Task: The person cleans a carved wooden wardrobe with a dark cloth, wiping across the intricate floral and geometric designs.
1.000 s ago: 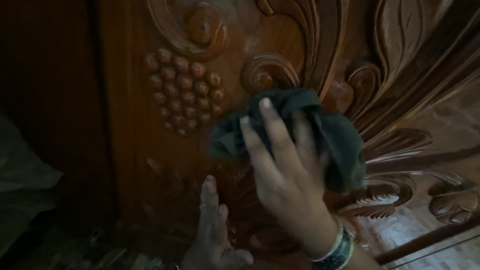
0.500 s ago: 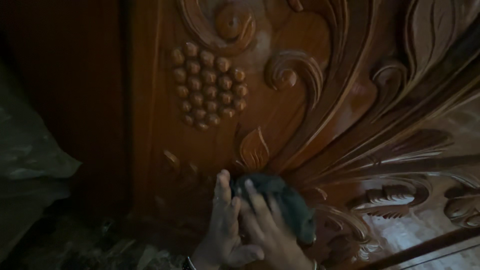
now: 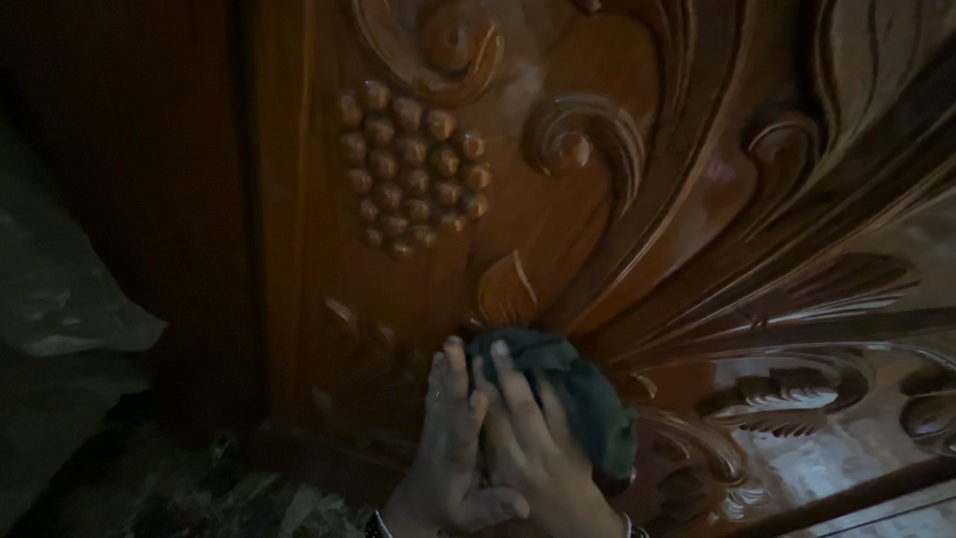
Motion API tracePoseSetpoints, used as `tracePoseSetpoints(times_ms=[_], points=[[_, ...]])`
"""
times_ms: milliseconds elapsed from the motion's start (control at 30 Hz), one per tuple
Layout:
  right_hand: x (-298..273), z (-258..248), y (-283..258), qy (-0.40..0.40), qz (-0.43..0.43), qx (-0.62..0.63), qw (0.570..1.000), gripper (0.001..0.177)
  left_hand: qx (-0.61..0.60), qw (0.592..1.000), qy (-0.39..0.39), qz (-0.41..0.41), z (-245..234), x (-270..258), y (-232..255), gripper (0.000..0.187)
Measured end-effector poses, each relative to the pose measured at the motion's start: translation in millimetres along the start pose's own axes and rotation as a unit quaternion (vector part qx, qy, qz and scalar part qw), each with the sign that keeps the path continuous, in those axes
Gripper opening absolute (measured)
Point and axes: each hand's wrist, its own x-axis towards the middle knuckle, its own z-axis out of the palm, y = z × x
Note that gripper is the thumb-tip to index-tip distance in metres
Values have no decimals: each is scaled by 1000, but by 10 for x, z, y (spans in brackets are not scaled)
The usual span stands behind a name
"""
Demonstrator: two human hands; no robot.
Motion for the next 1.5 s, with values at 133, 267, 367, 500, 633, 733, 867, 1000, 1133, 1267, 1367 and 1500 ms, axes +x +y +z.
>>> tracePoseSetpoints(times_ms=[133,267,367,500,633,733,867,1000,1133,1267,1367,1500], points=[[28,-118,33,-9,15,-13,1000,43,-7,1000,5,-3,23,-3,4,90],[274,-258,87,-5,40,46,998,46,19,1000,10,23,46,21,-28,91],[306,-241,54,27,61,26,997,45,2,1000,12,9,60,24,-21,90],[189,-96,-13,51,95,41,993,42,0,1000,1,-9,26,4,20,91],[143,-93,-48,59,92,46,993,37,9,1000,12,25,21,48,10,94],[256,-196,-2,44,71,34,996,39,10,999,18,26,32,51,12,92],[401,-294,40,29,69,57,996,45,14,1000,4,21,35,52,23,90],[351,-205,17,38,84,56,994,46,9,1000,1,13,13,78,57,91],[145,-68,-88,66,92,28,993,39,-9,1000,16,20,5,71,63,93],[114,-103,-58,38,87,45,994,39,-1,1000,11,10,-6,38,52,94],[239,-231,17,10,-2,-27,1000,38,2,1000,12,-2,36,25,53,95],[373,-294,2,33,77,68,994,42,-9,1000,-2,10,52,65,14,99]])
